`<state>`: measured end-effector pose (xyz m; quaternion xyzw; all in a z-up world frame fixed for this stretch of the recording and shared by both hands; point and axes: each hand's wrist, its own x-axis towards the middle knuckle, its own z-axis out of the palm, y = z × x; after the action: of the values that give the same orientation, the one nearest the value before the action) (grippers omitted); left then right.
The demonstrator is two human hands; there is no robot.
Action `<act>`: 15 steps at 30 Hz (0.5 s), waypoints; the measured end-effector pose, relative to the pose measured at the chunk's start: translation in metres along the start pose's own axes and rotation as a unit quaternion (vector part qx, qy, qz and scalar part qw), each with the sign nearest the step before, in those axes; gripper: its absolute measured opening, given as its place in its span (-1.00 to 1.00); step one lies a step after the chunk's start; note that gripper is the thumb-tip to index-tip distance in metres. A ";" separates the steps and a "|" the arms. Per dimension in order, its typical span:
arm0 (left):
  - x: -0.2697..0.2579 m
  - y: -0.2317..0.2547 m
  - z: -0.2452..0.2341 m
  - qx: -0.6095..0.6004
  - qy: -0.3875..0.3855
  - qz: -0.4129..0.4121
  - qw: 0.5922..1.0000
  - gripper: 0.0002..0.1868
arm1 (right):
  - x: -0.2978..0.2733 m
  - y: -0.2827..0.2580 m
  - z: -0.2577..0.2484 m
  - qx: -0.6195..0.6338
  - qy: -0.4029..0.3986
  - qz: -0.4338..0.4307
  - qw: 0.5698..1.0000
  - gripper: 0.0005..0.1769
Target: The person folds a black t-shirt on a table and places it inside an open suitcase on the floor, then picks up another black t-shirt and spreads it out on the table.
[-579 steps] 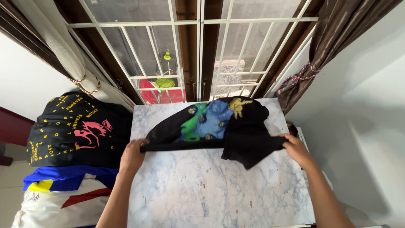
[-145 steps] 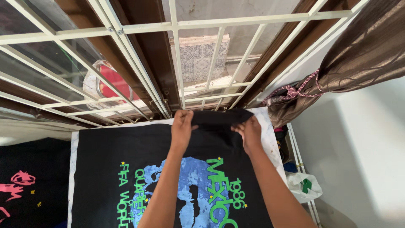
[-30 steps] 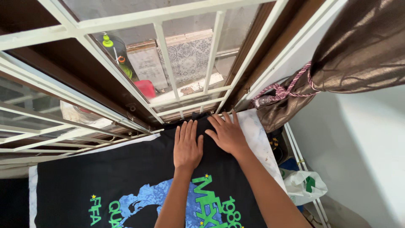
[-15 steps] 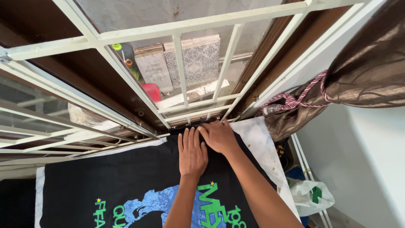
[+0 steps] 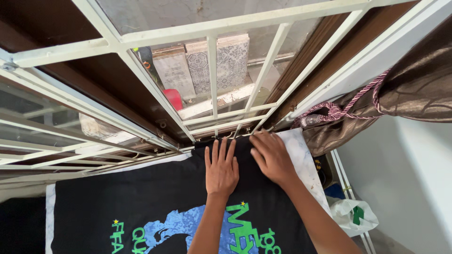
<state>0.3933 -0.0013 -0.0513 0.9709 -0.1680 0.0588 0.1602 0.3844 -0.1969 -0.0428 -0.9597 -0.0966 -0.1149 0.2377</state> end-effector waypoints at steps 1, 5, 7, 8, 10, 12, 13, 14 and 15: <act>0.000 0.000 0.000 0.000 -0.005 0.003 1.000 -0.41 | -0.008 0.000 -0.003 -0.029 -0.023 -0.031 0.999 -0.45; 0.001 0.000 -0.001 0.001 -0.016 0.000 1.000 -0.40 | -0.018 0.014 -0.013 -0.175 -0.055 -0.066 0.981 -0.30; 0.003 0.001 0.000 0.006 -0.013 0.000 1.000 -0.40 | -0.021 0.014 -0.010 -0.157 -0.033 -0.022 0.987 -0.30; 0.001 0.000 0.000 0.009 -0.014 0.001 1.000 -0.41 | -0.024 0.011 -0.009 -0.147 -0.022 0.003 0.989 -0.29; 0.000 0.001 0.001 0.017 -0.015 0.006 1.000 -0.39 | -0.040 -0.001 -0.010 -0.072 -0.030 -0.026 0.997 -0.26; 0.000 0.001 0.002 0.020 -0.011 0.010 1.000 -0.39 | -0.048 -0.003 -0.016 -0.040 -0.071 -0.041 0.996 -0.24; 0.000 0.000 0.003 0.020 -0.009 0.013 1.000 -0.39 | -0.052 -0.002 -0.019 -0.046 -0.109 -0.041 0.992 -0.23; 0.000 0.000 0.003 0.019 -0.005 0.015 1.000 -0.39 | -0.055 0.000 -0.024 -0.051 -0.147 -0.041 0.987 -0.23; -0.001 0.001 0.003 0.023 -0.006 0.014 1.000 -0.39 | -0.057 0.006 -0.030 -0.086 -0.151 -0.024 0.985 -0.24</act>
<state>0.3923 -0.0027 -0.0542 0.9722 -0.1814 0.0590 0.1356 0.3264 -0.2237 -0.0344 -0.9803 -0.1437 0.0176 0.1341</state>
